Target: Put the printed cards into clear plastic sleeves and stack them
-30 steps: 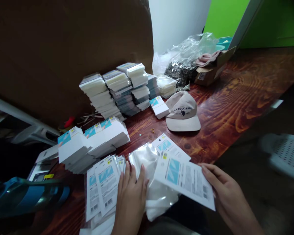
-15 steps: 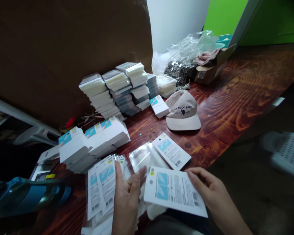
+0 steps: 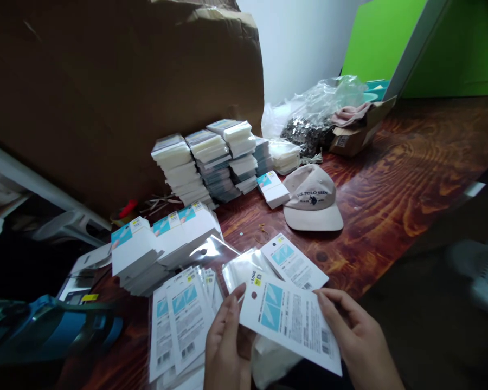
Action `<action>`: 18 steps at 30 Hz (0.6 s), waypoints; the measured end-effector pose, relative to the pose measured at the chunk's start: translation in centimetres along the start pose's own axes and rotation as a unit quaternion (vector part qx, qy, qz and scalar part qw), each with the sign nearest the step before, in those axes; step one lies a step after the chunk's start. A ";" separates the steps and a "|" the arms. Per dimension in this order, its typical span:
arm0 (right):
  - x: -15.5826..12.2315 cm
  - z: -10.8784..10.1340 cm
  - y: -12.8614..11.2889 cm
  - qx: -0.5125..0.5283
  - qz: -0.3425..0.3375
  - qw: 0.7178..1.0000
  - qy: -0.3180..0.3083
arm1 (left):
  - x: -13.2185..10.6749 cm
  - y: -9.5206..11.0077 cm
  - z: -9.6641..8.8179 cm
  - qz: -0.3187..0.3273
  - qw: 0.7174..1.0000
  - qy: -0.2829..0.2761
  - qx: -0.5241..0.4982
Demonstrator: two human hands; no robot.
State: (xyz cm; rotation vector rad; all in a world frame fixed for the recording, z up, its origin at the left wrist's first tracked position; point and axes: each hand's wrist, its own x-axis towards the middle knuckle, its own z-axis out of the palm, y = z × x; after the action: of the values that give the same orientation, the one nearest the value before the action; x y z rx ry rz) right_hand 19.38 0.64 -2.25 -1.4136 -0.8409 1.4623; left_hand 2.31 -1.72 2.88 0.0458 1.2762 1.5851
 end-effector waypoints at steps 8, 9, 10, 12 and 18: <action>0.5 -2.2 -1.2 -0.069 0.011 0.987 -0.142 | 0.5 1.1 -1.1 -0.006 1.000 -0.019 -0.006; 0.6 -2.1 -1.2 -0.055 0.016 0.991 -0.124 | 0.4 1.0 -1.2 -0.017 1.000 -0.023 0.000; 0.7 -1.9 -1.1 -0.039 0.014 0.994 -0.101 | 0.2 0.7 -1.2 -0.026 0.999 -0.029 0.004; 0.8 -1.3 -0.7 -0.005 0.004 0.999 -0.048 | -0.3 0.1 -1.0 -0.041 0.999 -0.035 0.007; -0.2 -0.1 1.0 0.098 0.022 0.995 -0.001 | -1.7 -1.4 0.3 -0.065 0.997 -0.021 0.020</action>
State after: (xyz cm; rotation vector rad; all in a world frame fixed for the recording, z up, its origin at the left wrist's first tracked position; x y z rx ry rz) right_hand 19.36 0.05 -3.08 -1.2910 -0.6511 1.5359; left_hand 4.21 -2.93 2.89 0.0206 1.2540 1.4403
